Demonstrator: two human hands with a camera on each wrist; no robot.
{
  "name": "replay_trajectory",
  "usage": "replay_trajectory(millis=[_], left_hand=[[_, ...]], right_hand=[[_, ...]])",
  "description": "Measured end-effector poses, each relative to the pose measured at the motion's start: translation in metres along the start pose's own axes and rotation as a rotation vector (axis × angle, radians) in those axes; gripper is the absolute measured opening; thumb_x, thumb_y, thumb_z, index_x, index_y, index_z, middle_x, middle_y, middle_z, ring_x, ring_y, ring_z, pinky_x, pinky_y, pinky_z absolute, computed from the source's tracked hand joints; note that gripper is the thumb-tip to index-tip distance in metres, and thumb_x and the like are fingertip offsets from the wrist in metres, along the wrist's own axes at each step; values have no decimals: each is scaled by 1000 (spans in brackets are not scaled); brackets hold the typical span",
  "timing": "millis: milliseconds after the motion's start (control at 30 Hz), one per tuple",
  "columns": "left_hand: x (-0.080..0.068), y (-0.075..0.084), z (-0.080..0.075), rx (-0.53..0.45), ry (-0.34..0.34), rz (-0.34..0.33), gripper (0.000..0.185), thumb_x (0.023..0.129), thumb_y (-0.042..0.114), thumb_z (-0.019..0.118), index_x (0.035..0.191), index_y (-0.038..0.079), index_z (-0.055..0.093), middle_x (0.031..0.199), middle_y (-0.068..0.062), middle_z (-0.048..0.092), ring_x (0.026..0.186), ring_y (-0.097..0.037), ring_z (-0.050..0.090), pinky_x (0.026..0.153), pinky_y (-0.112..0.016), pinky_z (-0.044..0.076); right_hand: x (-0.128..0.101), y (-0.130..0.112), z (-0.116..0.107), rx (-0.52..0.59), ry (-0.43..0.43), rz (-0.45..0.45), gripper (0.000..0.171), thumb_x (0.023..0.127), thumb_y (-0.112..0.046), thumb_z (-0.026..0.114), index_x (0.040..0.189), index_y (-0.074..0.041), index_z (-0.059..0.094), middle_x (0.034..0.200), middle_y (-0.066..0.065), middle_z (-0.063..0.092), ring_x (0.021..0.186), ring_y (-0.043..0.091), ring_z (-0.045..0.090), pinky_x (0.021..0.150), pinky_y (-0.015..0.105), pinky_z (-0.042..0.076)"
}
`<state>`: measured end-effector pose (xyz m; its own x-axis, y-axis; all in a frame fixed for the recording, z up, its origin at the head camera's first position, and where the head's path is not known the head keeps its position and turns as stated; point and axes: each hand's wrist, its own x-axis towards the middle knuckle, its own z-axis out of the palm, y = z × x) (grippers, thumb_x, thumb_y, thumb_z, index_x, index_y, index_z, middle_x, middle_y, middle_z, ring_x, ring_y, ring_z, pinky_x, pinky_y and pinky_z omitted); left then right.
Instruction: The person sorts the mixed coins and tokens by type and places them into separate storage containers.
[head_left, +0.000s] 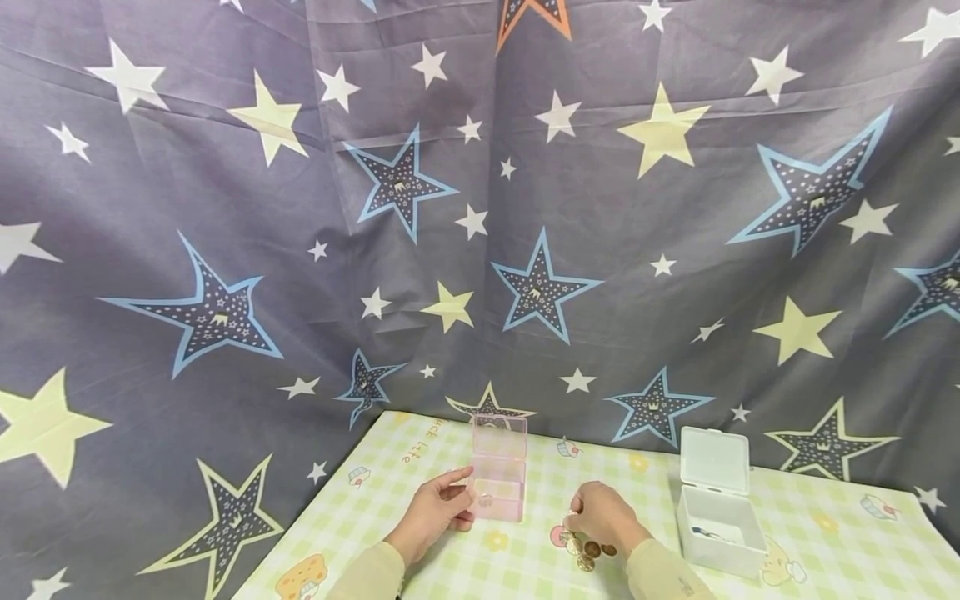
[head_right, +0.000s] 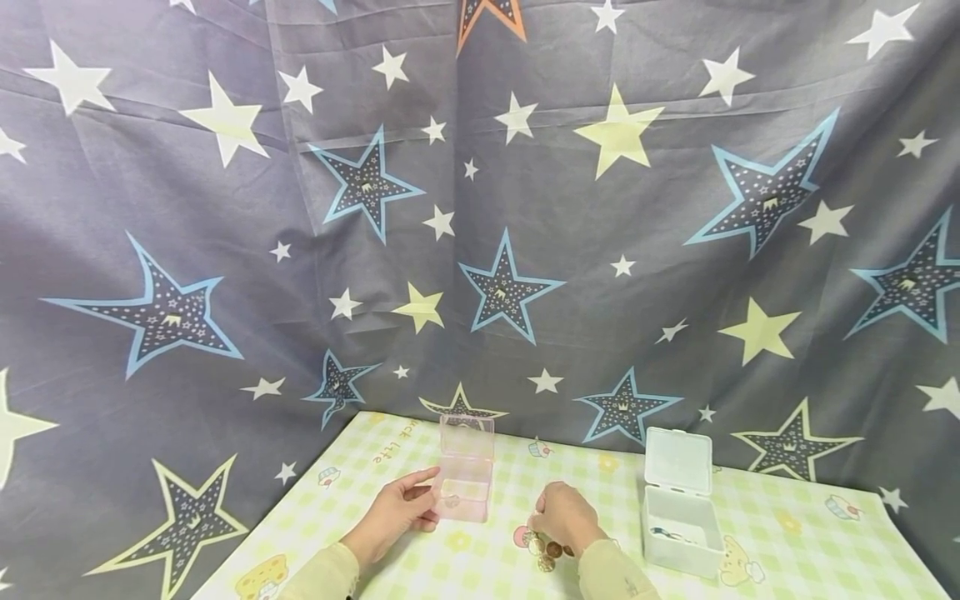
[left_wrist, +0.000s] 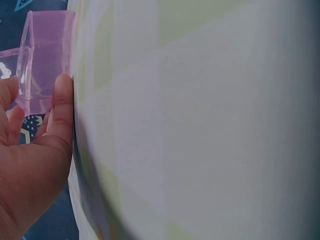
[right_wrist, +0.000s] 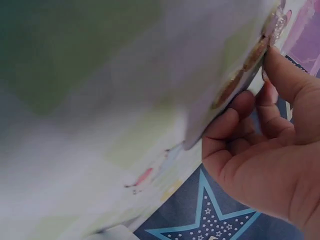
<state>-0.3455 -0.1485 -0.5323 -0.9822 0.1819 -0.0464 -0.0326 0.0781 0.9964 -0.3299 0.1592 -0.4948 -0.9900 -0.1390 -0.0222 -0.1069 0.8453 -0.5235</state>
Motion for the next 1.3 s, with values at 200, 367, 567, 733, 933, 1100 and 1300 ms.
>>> replay_trajectory(millis=[200, 367, 567, 733, 933, 1100, 1300], left_hand=[[0, -1, -1, -3, 2, -6, 64, 102, 13, 73, 159, 1, 47, 136, -29, 66, 78, -17, 72, 71, -33, 66], [0, -2, 0, 5, 1, -2, 64, 102, 13, 72, 159, -1, 47, 134, -29, 68, 77, -16, 72, 70, -32, 65], [0, -1, 0, 0, -1, -1, 64, 102, 15, 73, 159, 0, 47, 133, -28, 68, 77, -16, 72, 70, -32, 66], [-1, 0, 0, -1, -5, 1, 64, 102, 15, 73, 159, 0, 47, 133, -28, 68, 77, -16, 72, 70, -32, 66], [0, -1, 0, -8, -7, 8, 64, 101, 13, 73, 159, -1, 47, 132, -26, 69, 77, -16, 72, 69, -31, 65], [-1, 0, -1, -8, -8, 11, 64, 101, 13, 72, 158, -1, 46, 130, -25, 70, 77, -16, 72, 69, -30, 65], [-1, 0, -1, -11, -10, 12, 64, 101, 12, 72, 158, -2, 47, 130, -25, 69, 76, -15, 72, 69, -30, 65]], right_hand=[[0, 11, 2, 180, 38, -71, 24, 84, -6, 85, 81, -11, 62, 73, -2, 62, 66, 13, 54, 63, 27, 45], [-3, 17, -1, 306, 10, -117, 14, 87, -2, 81, 86, -6, 68, 84, 2, 73, 75, 12, 61, 66, 27, 50], [-7, 24, -3, 445, -105, -109, 7, 95, 0, 71, 98, -2, 77, 80, 3, 74, 50, 9, 56, 47, 23, 43], [-7, 28, -3, 493, -160, -87, 11, 97, -3, 68, 103, -1, 77, 79, 2, 73, 48, 10, 59, 44, 21, 40], [-7, 29, -4, 501, -174, -78, 10, 97, -6, 70, 103, -2, 77, 79, 2, 73, 49, 10, 59, 44, 22, 40], [-7, 28, -4, 509, -173, -77, 10, 97, -6, 70, 103, -2, 76, 79, 2, 73, 49, 10, 58, 44, 22, 40], [-6, 27, -6, 543, -161, -46, 13, 97, -8, 70, 108, -1, 76, 86, 4, 75, 49, 11, 55, 46, 24, 41]])
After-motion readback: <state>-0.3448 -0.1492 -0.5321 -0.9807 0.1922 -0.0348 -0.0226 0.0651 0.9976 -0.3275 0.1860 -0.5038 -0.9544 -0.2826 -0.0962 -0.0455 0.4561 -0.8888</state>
